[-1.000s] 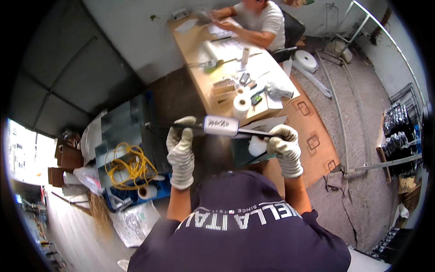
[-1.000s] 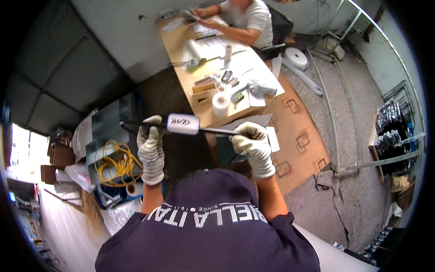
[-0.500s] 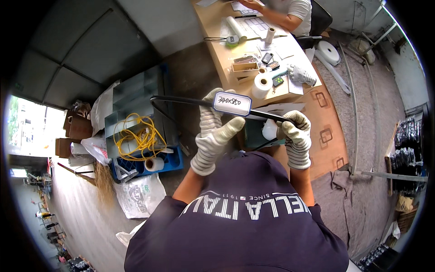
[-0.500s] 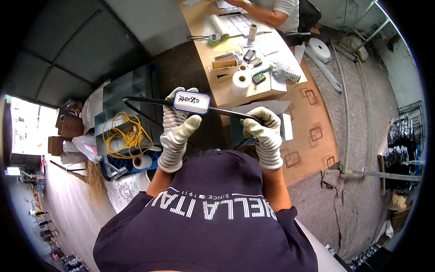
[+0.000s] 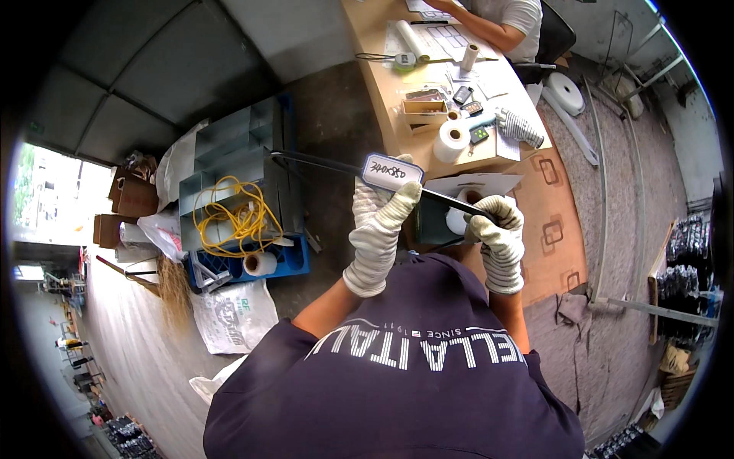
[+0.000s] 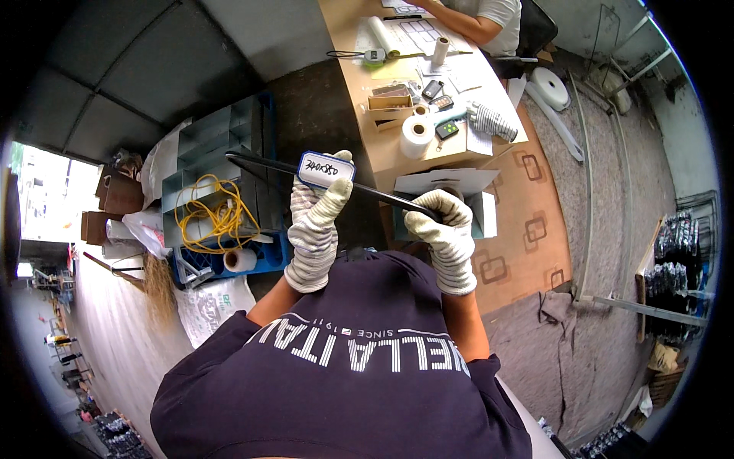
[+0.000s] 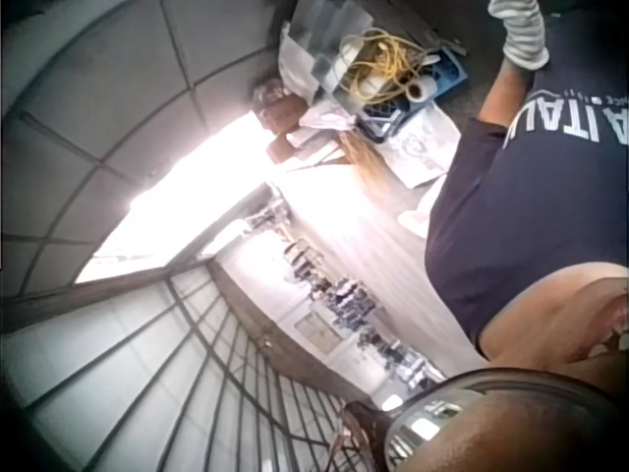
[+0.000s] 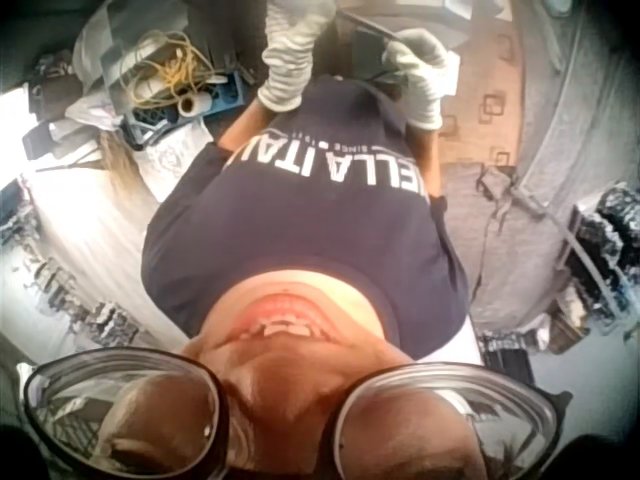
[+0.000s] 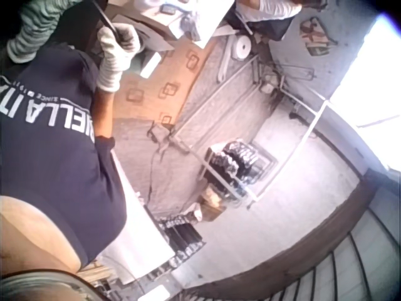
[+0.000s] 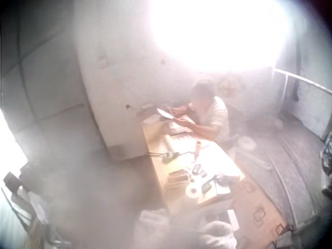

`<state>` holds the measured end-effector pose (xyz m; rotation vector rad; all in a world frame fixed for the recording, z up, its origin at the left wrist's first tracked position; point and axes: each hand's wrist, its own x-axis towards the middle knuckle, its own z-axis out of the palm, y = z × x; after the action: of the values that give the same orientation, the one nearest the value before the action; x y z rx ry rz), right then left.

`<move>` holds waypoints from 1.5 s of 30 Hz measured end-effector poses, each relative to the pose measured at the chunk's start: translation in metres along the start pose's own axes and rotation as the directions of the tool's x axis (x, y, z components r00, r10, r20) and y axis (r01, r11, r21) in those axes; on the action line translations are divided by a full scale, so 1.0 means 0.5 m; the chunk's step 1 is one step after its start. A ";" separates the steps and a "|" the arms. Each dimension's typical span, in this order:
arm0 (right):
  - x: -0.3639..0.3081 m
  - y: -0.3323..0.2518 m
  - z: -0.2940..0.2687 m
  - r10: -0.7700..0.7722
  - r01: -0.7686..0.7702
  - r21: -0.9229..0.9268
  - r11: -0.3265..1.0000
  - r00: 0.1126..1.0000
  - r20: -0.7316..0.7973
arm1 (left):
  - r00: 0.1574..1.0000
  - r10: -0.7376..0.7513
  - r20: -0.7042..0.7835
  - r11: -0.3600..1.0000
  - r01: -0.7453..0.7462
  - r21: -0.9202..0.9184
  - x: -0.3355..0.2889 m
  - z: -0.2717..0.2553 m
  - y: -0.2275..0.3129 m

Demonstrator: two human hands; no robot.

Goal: The person handles a roll of plastic film with gloved hands, then picks up a black metal frame and wraps a layer of the film around one end of it.

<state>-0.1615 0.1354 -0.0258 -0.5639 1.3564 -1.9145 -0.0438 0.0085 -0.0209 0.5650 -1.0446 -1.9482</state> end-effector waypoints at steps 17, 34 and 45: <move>-0.005 -0.008 0.002 -0.005 0.005 0.016 1.000 0.999 -0.032 | 0.996 -0.009 -0.094 0.999 0.006 -0.033 0.002 -0.018 0.011; -0.023 0.050 -0.012 0.099 -0.095 0.217 0.971 0.995 -0.009 | 0.999 0.053 -0.007 0.997 -0.053 -0.048 0.030 -0.064 0.034; 0.046 0.092 0.026 0.053 -0.051 0.054 0.997 0.998 -0.038 | 0.937 -0.317 0.146 0.948 0.318 0.014 0.038 -0.110 -0.061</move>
<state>-0.1534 0.1010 -0.0655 -0.4635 1.3279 -1.9226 -0.0301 -0.0229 -0.0767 0.6235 -1.0856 -2.3068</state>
